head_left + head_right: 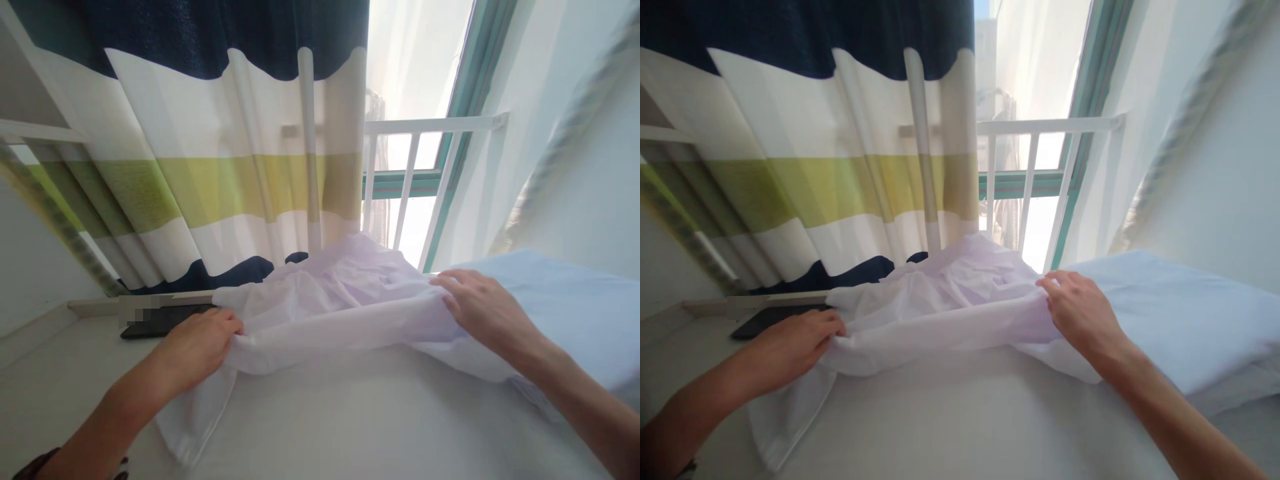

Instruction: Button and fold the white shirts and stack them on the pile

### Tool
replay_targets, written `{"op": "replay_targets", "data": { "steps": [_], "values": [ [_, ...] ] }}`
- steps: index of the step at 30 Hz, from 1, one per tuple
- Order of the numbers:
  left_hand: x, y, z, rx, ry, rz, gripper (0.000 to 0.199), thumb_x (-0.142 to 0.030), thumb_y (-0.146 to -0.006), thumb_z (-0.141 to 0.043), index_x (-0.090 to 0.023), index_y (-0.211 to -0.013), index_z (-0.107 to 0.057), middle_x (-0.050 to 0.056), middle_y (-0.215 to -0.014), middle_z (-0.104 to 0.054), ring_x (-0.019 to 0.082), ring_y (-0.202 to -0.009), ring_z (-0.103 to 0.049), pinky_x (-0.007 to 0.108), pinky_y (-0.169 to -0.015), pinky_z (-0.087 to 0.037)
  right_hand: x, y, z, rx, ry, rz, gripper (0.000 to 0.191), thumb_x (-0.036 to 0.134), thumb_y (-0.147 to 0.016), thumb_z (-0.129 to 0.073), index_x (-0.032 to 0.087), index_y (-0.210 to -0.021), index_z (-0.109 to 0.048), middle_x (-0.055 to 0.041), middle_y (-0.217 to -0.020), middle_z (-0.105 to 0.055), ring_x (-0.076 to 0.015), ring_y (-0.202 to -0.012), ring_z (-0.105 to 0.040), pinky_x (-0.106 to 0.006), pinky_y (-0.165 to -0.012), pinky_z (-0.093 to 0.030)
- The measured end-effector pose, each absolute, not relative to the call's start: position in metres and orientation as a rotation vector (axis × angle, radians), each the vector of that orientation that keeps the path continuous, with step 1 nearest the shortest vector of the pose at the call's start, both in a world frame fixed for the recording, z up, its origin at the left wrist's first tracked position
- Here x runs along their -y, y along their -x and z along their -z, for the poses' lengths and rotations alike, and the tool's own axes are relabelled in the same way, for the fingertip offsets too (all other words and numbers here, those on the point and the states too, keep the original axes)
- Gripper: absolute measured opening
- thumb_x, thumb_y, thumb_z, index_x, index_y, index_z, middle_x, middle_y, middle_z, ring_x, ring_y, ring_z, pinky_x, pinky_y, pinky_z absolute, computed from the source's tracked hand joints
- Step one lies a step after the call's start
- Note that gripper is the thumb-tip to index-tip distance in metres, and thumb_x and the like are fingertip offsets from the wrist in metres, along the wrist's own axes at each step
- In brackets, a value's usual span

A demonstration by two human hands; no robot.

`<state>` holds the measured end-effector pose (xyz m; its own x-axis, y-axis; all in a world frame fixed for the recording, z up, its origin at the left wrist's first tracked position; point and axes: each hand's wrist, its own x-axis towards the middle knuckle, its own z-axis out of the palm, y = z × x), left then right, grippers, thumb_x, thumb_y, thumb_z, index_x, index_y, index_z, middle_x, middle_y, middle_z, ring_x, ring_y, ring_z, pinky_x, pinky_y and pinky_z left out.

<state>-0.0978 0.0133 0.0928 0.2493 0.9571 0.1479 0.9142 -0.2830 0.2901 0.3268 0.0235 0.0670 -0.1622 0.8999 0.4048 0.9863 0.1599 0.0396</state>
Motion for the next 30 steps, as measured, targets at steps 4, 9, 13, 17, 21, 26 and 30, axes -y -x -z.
{"op": "replay_targets", "data": {
  "steps": [4,9,13,17,21,26,30],
  "values": [
    [0.005,0.056,-0.071,-1.569,-2.601,-0.086,0.048,-0.029,-0.080,-0.056,-0.024,-0.129,-0.055,0.009,-0.134,-0.053,0.032,-0.124,-0.046,0.045,-0.107,-0.031,0.000,-0.282,-0.045,2.424,1.566,0.393,0.045,0.011,-0.076,-0.046,0.017,-0.117,-0.062,-0.0138,-0.133,-0.054,-0.0316,-0.124,-0.046,-0.049,-0.101,-0.038],
    [0.018,0.029,-0.048,-1.304,-2.625,0.060,0.027,-0.024,-0.086,-0.050,-0.027,-0.109,-0.064,0.006,-0.117,-0.063,0.026,-0.109,-0.057,0.039,-0.095,-0.043,0.019,-0.254,-0.017,2.628,1.680,-0.042,0.035,0.002,-0.078,-0.039,0.012,-0.100,-0.065,-0.0152,-0.107,-0.066,-0.0262,-0.097,-0.063,-0.038,-0.084,-0.049],
    [0.023,0.043,-0.061,-1.139,-2.442,0.256,0.022,-0.018,-0.080,-0.052,-0.026,-0.087,-0.071,-0.001,-0.082,-0.070,0.018,-0.079,-0.065,0.025,-0.076,-0.048,0.033,-0.265,-0.038,2.676,1.597,-0.513,0.022,0.016,-0.084,-0.046,0.021,-0.087,-0.067,-0.0046,-0.083,-0.070,-0.0222,-0.078,-0.065,-0.030,-0.065,-0.047],
    [0.025,0.040,-0.074,-1.171,-2.383,0.290,0.029,-0.047,-0.081,-0.059,-0.022,-0.074,-0.070,0.001,-0.082,-0.066,0.017,-0.071,-0.063,0.025,-0.067,-0.047,0.037,-0.266,-0.068,2.686,1.384,-1.005,0.017,0.027,-0.084,-0.052,0.025,-0.088,-0.069,0.0005,-0.078,-0.071,-0.0155,-0.066,-0.064,-0.023,-0.055,-0.043],
    [0.019,0.006,-0.058,-1.314,-2.624,-0.157,0.038,-0.048,-0.093,-0.041,-0.020,-0.093,-0.067,0.007,-0.106,-0.060,0.022,-0.097,-0.058,0.037,-0.090,-0.045,0.016,-0.252,-0.065,2.462,1.326,-0.503,0.026,0.026,-0.092,-0.041,0.022,-0.098,-0.067,-0.0040,-0.093,-0.070,-0.0176,-0.084,-0.064,-0.029,-0.077,-0.049],
    [0.010,-0.016,-0.014,-1.314,-2.714,-0.157,0.057,-0.054,-0.093,-0.037,-0.025,-0.142,-0.037,0.012,-0.151,-0.030,0.034,-0.139,-0.021,0.059,-0.110,-0.017,-0.011,-0.255,-0.019,2.460,1.478,-0.134,0.049,0.030,-0.090,-0.047,0.015,-0.136,-0.046,-0.0161,-0.143,-0.044,-0.0274,-0.130,-0.042,-0.044,-0.105,-0.035],
    [0.029,0.006,-0.002,-1.248,-2.652,-0.038,0.065,-0.062,-0.091,-0.034,-0.034,-0.148,-0.021,0.007,-0.156,-0.015,0.036,-0.142,-0.010,0.063,-0.110,-0.011,0.010,-0.275,0.010,2.524,1.700,-0.313,0.063,0.053,-0.093,-0.034,0.021,-0.146,-0.031,-0.0157,-0.154,-0.021,-0.0329,-0.140,-0.016,-0.053,-0.108,-0.028]
  ]
}}
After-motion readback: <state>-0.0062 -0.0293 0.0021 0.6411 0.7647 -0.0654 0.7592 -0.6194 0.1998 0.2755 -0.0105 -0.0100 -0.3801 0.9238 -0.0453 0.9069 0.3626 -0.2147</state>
